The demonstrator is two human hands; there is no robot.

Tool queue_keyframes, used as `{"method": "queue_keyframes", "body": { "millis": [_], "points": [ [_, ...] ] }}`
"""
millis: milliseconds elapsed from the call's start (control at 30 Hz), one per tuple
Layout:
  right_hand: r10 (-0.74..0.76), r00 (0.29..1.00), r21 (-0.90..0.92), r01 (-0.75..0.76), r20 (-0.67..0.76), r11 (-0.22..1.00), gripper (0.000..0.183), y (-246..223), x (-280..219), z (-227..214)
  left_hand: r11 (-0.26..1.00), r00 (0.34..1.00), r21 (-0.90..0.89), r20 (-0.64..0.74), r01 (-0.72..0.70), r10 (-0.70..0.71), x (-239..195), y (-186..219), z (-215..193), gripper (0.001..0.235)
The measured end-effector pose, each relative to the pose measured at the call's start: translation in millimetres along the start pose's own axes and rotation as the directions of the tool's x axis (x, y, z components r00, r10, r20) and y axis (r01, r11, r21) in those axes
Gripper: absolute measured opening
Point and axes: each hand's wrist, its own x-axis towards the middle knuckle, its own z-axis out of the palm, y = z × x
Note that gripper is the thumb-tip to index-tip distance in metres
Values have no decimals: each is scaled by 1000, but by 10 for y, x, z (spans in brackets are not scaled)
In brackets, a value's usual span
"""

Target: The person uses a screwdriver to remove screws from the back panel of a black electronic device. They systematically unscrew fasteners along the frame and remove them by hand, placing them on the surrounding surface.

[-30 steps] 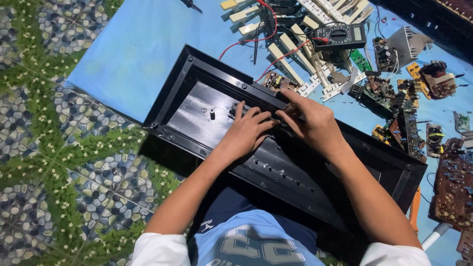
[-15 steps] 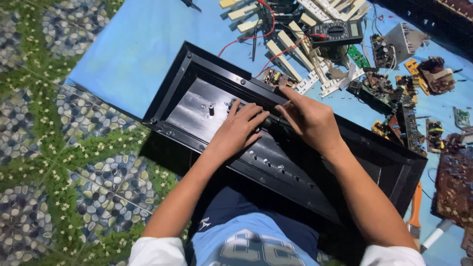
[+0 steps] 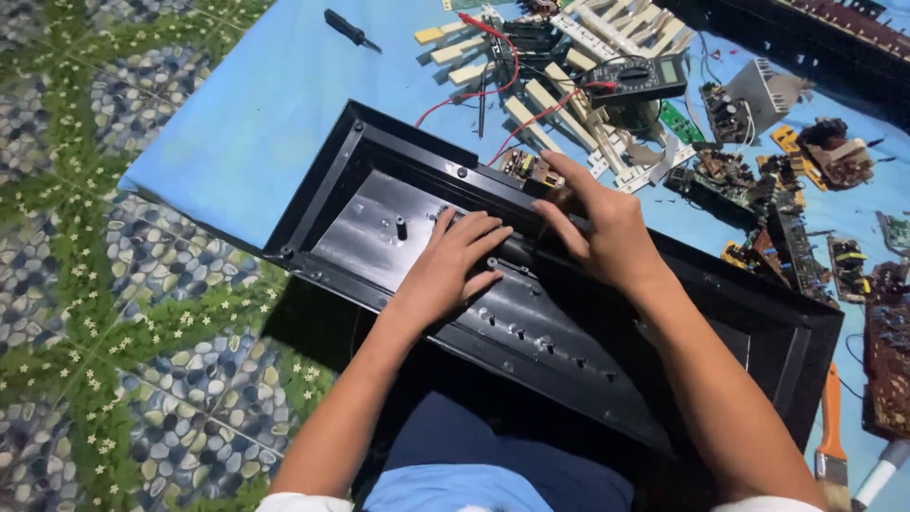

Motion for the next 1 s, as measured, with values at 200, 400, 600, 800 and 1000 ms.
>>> {"method": "queue_keyframes", "body": {
  "millis": [200, 400, 600, 800, 1000],
  "points": [
    [1, 1000, -40, 0, 8, 999, 49, -24, -11, 10, 999, 999, -50, -49, -5, 2, -58, -74, 113, 61],
    [-45, 998, -63, 41, -53, 997, 56, -62, -45, 44, 996, 998, -84, -56, 5, -9, -50, -69, 112, 61],
    [-19, 986, 115, 0, 165, 993, 66, -191, 41, -84, 997, 999, -72, -53, 4, -7, -23, -125, 146, 60],
    [25, 994, 47, -30, 107, 998, 51, -93, -1, -64, 997, 998, -77, -59, -5, 0, -36, -150, 164, 60],
    [28, 988, 53, -36, 150, 998, 62, -200, 37, -102, 997, 998, -82, -66, 0, -6, -32, -115, 163, 60]
  ]
}}
